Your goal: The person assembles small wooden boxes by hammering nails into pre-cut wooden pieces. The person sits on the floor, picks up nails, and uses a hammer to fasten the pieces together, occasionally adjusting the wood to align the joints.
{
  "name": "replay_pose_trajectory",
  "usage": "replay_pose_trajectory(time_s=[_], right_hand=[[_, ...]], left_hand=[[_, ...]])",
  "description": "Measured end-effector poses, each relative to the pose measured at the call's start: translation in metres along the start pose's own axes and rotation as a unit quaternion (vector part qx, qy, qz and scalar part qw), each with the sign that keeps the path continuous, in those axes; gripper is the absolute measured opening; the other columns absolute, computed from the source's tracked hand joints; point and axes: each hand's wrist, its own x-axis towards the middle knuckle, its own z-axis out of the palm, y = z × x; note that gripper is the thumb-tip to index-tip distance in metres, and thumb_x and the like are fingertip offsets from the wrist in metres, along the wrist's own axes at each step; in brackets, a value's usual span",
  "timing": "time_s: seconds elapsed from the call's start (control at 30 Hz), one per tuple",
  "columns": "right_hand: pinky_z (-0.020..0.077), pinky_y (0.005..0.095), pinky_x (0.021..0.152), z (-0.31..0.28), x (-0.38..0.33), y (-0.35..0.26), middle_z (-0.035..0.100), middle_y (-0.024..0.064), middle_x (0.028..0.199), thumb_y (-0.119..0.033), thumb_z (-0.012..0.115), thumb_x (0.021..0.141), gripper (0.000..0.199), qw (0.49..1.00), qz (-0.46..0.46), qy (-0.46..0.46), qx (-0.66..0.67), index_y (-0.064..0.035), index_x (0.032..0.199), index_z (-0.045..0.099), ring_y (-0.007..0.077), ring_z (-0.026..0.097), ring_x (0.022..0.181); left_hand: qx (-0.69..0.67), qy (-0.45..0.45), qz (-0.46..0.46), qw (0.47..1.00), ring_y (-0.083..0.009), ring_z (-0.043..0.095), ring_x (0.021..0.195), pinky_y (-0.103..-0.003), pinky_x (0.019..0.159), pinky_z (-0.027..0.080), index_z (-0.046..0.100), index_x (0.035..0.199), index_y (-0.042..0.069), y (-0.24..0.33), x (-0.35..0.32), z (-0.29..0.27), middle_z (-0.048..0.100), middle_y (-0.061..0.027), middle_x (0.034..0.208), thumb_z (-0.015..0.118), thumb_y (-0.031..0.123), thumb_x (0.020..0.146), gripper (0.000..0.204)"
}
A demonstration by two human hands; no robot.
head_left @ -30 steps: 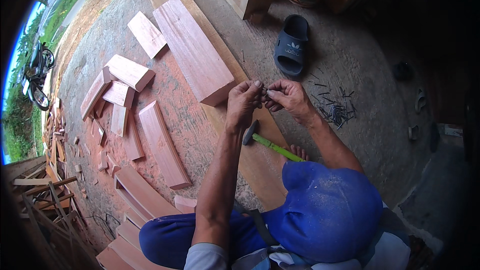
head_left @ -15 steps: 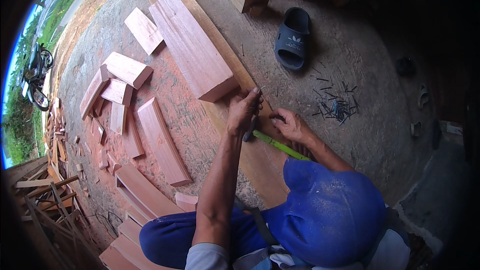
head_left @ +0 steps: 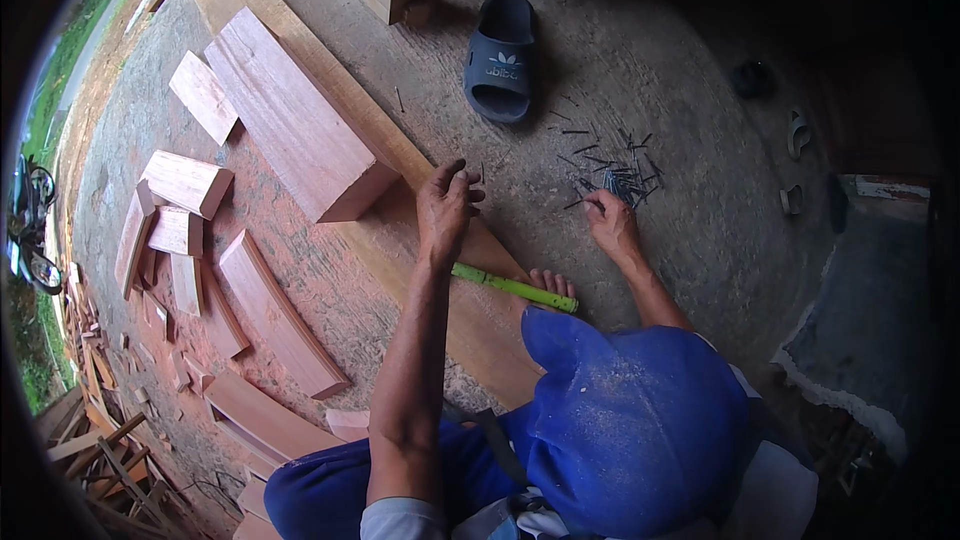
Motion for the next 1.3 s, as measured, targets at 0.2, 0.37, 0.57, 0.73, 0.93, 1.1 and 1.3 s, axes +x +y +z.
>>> replay_pose_trajectory(time_s=[0.2,0.37,0.57,0.73,0.93,1.1,1.3], right_hand=[[0.0540,0.0469,0.083,0.028,0.044,-0.037,0.070,0.0206,0.102,-0.012,0.062,0.095,0.018,0.992,-0.115,-0.045,0.004,-0.0011,0.109,0.067,0.0411,0.068,0.096],[0.0541,0.0477,0.087,0.036,0.079,-0.040,0.068,0.0215,0.105,-0.009,0.060,0.094,0.020,0.988,-0.148,0.000,-0.041,-0.0021,0.112,0.066,0.0410,0.067,0.100],[0.0537,0.0475,0.089,0.025,0.076,-0.040,0.067,0.0192,0.107,-0.010,0.062,0.093,0.021,0.988,-0.140,-0.034,-0.048,-0.0030,0.112,0.067,0.0388,0.066,0.102],[0.0526,0.0460,0.091,0.048,0.074,-0.065,0.064,0.0157,0.105,-0.014,0.067,0.092,0.020,0.972,-0.218,-0.054,-0.067,-0.0056,0.110,0.068,0.0363,0.064,0.102],[0.0501,0.0469,0.088,0.061,0.078,-0.070,0.061,0.0141,0.101,-0.013,0.067,0.093,0.015,0.937,-0.317,-0.041,-0.140,-0.0073,0.106,0.064,0.0351,0.062,0.097],[0.0519,0.0446,0.082,0.037,0.057,-0.124,0.063,0.0150,0.100,-0.009,0.064,0.095,0.015,0.931,-0.334,-0.141,0.051,-0.0043,0.109,0.064,0.0352,0.065,0.093],[0.0573,0.0274,0.083,0.046,0.048,-0.134,0.066,0.0085,0.102,-0.004,0.070,0.095,0.043,0.861,-0.074,-0.178,0.471,-0.0013,0.132,0.049,0.0143,0.068,0.094]], left_hand=[[0.028,0.086,-0.022,0.996,-0.0128,0.066,0.073,-0.027,0.058,0.051,0.062,0.129,-0.001,-0.006,-0.002,-0.024,0.072,-0.0087,0.102,0.056,0.022,0.106,0.033],[0.018,0.093,-0.010,0.995,-0.0130,0.065,0.072,-0.027,0.057,0.050,0.064,0.127,0.000,-0.002,-0.007,-0.025,0.072,-0.0081,0.101,0.057,0.022,0.106,0.032],[0.019,0.077,-0.012,0.997,-0.0129,0.065,0.074,-0.027,0.059,0.050,0.064,0.127,0.001,-0.010,-0.003,-0.020,0.072,-0.0077,0.100,0.058,0.023,0.105,0.032],[0.047,0.041,0.042,0.997,-0.0126,0.065,0.076,-0.027,0.065,0.052,0.065,0.126,0.000,-0.031,0.008,-0.015,0.072,-0.0082,0.101,0.059,0.023,0.104,0.032],[0.193,0.038,0.117,0.973,-0.0181,0.068,0.087,-0.031,0.081,0.056,0.066,0.128,-0.001,-0.031,-0.002,-0.005,0.073,-0.0083,0.108,0.062,0.018,0.101,0.034],[0.111,-0.055,0.120,0.985,-0.0138,0.068,0.082,-0.028,0.073,0.054,0.069,0.124,0.001,-0.023,-0.009,-0.013,0.074,-0.0043,0.095,0.065,0.018,0.101,0.029],[-0.100,-0.024,0.071,0.992,-0.0083,0.064,0.072,-0.022,0.058,0.047,0.071,0.107,0.002,-0.006,-0.010,-0.003,0.071,-0.0026,0.085,0.068,0.018,0.100,0.018]])
